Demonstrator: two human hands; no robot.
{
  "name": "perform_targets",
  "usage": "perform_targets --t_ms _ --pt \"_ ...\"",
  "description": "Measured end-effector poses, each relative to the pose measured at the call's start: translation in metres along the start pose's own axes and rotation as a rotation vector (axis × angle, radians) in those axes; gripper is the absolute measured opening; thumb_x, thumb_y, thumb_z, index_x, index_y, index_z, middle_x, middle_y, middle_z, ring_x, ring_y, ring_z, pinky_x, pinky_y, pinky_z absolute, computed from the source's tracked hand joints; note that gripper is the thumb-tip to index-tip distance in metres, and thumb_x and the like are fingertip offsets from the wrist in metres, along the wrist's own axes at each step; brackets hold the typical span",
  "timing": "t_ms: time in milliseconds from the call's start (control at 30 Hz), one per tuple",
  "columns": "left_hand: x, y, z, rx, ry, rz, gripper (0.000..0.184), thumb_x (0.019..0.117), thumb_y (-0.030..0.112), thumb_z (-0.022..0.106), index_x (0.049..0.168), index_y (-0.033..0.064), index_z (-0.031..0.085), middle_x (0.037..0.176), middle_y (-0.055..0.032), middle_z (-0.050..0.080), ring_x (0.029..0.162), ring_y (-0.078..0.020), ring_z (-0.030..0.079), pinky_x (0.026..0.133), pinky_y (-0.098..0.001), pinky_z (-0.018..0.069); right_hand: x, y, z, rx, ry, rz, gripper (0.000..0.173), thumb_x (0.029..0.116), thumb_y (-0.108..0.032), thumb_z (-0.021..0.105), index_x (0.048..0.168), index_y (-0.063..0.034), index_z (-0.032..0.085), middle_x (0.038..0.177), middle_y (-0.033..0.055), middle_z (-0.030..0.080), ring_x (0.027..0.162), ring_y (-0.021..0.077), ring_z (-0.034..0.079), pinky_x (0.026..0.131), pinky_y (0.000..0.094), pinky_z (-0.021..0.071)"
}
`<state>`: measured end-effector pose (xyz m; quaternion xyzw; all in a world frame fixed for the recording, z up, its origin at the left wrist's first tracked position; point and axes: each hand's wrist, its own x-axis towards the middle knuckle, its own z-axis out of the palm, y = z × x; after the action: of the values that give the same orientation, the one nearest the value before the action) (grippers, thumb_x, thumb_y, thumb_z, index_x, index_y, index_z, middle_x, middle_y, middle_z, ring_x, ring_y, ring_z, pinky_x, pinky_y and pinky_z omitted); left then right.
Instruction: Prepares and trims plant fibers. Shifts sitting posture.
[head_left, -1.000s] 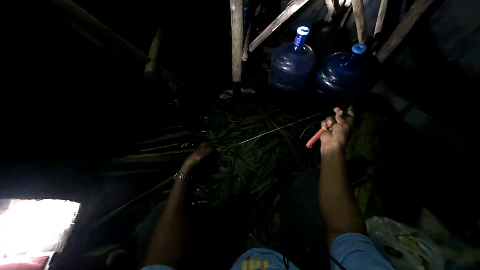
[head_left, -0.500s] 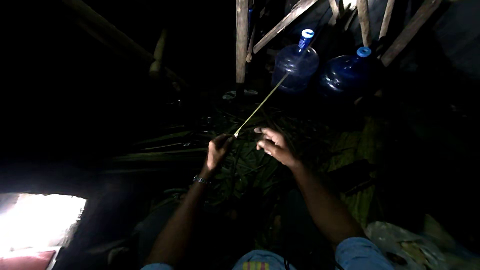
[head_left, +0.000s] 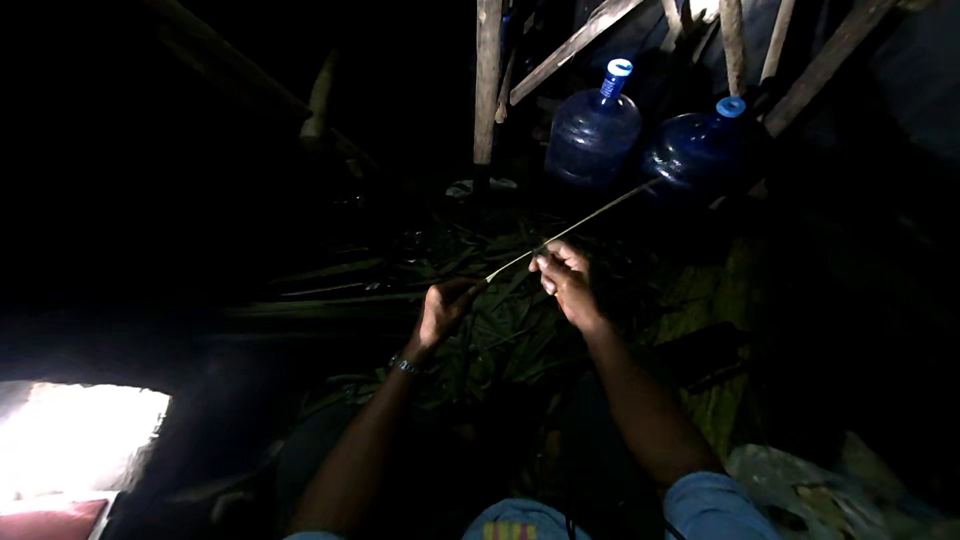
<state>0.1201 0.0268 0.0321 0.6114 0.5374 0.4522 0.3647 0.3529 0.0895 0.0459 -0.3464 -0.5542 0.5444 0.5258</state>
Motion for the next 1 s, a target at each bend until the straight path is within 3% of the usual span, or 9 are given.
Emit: perform_targets --t_ms 133,233,300,467,567,667,900,1000 --pt "0.0 0.002 -0.004 -0.108 -0.026 -0.091 0.015 0.1016 0.009 0.059 0.104 0.001 0.072 0.075 0.0034 0.064 0.06 0.0012 0.053 0.058 -0.017 0.047 0.003 -0.01 -0.023 0.119 0.023 -0.025 0.018 0.0994 0.0 0.053 0.108 -0.0104 0.066 0.086 0.0027 0.069 0.048 0.0004 0.046 0.044 0.0141 0.0398" --pt "-0.002 0.008 -0.001 -0.205 -0.068 -0.173 0.015 0.1026 0.008 0.057 0.101 0.0007 0.07 0.068 0.004 0.057 0.054 -0.0007 0.048 0.052 -0.0167 0.0422 -0.003 -0.012 -0.022 0.036 -0.097 0.022 0.032 0.0978 -0.003 0.054 0.128 -0.0079 0.062 0.084 0.0034 0.066 0.05 0.0026 0.045 0.047 0.0176 0.0402" --pt "-0.005 0.016 0.003 -0.233 -0.071 -0.209 0.017 0.1039 0.011 0.056 0.098 0.0023 0.07 0.066 0.0035 0.056 0.053 -0.0023 0.047 0.051 -0.018 0.0422 -0.009 -0.01 -0.009 -0.059 -0.205 0.048 0.036 0.0971 -0.003 0.054 0.133 -0.0055 0.058 0.084 0.0031 0.067 0.053 0.0026 0.046 0.049 0.0189 0.0402" --pt "-0.01 0.022 0.009 -0.284 -0.056 -0.106 0.016 0.1026 0.006 0.055 0.095 0.0046 0.069 0.073 0.0045 0.062 0.061 -0.0015 0.055 0.059 -0.019 0.0495 -0.02 0.008 0.025 -0.17 -0.387 0.047 0.031 0.0998 -0.006 0.056 0.13 0.0013 0.06 0.083 -0.0001 0.066 0.058 -0.0016 0.046 0.054 0.016 0.0386" --pt "-0.011 0.023 0.01 -0.39 -0.02 -0.156 0.018 0.1023 0.005 0.055 0.091 0.0041 0.068 0.071 0.0031 0.063 0.06 -0.0033 0.056 0.058 -0.0206 0.0497 -0.022 0.008 0.034 -0.195 -0.375 0.094 0.035 0.1 -0.007 0.056 0.134 0.0003 0.059 0.089 0.0009 0.065 0.062 -0.001 0.048 0.055 0.0165 0.0404" --pt "-0.009 0.026 0.006 -0.488 -0.037 -0.251 0.021 0.1004 0.001 0.049 0.09 0.0038 0.067 0.066 0.0036 0.059 0.056 -0.0026 0.052 0.054 -0.0189 0.0468 -0.022 0.01 0.035 -0.167 -0.381 0.002 0.032 0.0989 -0.006 0.056 0.13 0.0015 0.061 0.088 -0.0012 0.067 0.062 -0.0031 0.05 0.055 0.0141 0.0408" --pt "-0.004 0.026 0.005 -0.502 -0.139 -0.273 0.023 0.1031 0.009 0.052 0.087 0.0041 0.068 0.065 0.0037 0.057 0.053 -0.0011 0.048 0.051 -0.0163 0.0417 -0.02 0.009 0.024 -0.135 -0.325 -0.124 0.028 0.0985 -0.005 0.058 0.124 0.0026 0.065 0.084 -0.0021 0.07 0.059 -0.004 0.048 0.055 0.014 0.0396" --pt "-0.004 0.025 0.004 -0.464 -0.163 -0.29 0.024 0.1033 0.01 0.053 0.087 0.0037 0.069 0.065 0.0046 0.057 0.053 -0.0006 0.048 0.051 -0.0159 0.0412 -0.016 0.002 0.016 -0.127 -0.221 -0.194 0.024 0.0982 -0.004 0.057 0.119 -0.0012 0.067 0.084 -0.0016 0.07 0.058 -0.0025 0.049 0.055 0.0157 0.0421"
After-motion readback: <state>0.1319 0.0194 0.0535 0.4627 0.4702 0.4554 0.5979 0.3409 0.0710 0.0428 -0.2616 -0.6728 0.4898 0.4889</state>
